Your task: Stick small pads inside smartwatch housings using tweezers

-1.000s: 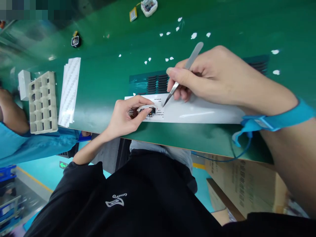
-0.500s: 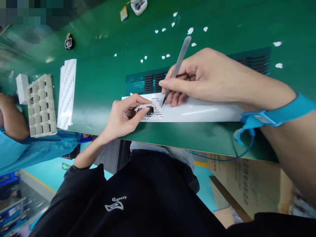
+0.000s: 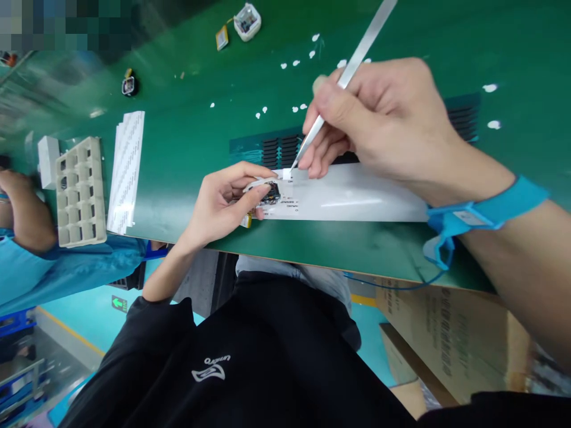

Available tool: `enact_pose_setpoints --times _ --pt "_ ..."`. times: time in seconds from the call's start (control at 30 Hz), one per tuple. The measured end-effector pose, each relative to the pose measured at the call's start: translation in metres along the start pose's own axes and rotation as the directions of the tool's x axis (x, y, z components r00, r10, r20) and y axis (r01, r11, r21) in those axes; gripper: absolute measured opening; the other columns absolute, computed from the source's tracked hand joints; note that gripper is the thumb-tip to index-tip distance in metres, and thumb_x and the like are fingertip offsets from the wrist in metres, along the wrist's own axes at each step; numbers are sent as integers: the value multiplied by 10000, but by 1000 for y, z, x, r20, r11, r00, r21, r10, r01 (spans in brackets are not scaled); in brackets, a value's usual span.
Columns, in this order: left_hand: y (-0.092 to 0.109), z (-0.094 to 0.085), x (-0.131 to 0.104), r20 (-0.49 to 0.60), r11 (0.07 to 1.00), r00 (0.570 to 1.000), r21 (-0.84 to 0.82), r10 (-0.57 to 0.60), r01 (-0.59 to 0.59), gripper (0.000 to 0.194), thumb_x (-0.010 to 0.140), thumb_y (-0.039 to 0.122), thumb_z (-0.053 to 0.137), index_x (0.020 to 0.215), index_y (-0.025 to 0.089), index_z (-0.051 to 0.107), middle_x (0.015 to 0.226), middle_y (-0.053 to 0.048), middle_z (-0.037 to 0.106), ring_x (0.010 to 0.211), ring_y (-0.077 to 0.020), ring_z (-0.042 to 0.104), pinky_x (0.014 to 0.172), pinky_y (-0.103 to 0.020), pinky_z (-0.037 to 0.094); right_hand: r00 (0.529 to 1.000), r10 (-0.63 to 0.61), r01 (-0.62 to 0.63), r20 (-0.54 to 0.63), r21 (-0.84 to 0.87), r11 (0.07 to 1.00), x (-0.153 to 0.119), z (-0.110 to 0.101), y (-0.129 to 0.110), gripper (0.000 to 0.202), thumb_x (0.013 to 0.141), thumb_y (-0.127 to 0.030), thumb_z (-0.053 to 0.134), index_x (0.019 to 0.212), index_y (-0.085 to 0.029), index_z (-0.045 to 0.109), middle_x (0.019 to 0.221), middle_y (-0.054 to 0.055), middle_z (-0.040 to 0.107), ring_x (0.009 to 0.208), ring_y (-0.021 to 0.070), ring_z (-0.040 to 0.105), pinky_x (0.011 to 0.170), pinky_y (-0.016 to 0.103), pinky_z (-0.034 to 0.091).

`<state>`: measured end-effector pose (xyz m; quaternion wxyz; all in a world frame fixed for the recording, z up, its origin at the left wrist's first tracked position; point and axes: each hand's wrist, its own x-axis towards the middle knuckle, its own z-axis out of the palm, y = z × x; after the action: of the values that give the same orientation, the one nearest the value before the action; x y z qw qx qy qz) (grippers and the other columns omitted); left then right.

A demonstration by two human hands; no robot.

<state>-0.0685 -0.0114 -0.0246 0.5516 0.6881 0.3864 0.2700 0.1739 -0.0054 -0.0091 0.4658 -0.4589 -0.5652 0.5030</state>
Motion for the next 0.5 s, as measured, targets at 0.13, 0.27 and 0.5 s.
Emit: enact_pose_setpoints --times 0.13,0.27,0.5 --pt "18 2 5 111 982 992 -169 -64 82 159 1019 146 672 1145 216 739 797 27 711 552 -81 639 581 -259 583 992 -81 82 -102 8 997 -10 14 -14 562 908 -750 786 749 -227 659 638 -21 669 532 113 661 463 250 570" --pt "33 6 2 193 971 980 -220 -53 96 265 945 27 703 1151 189 743 977 -14 765 691 -104 710 656 -280 648 995 -83 80 -54 -62 995 -16 18 -17 572 946 -735 742 755 -202 664 642 -32 655 514 92 639 444 247 523" --pt "31 9 -6 113 998 993 -58 -20 27 305 970 168 776 1270 219 773 1110 -31 817 808 -148 761 675 -295 689 996 -81 73 -39 -174 982 -20 19 -21 424 1077 -515 630 820 -181 673 672 -98 646 546 9 617 499 191 476"
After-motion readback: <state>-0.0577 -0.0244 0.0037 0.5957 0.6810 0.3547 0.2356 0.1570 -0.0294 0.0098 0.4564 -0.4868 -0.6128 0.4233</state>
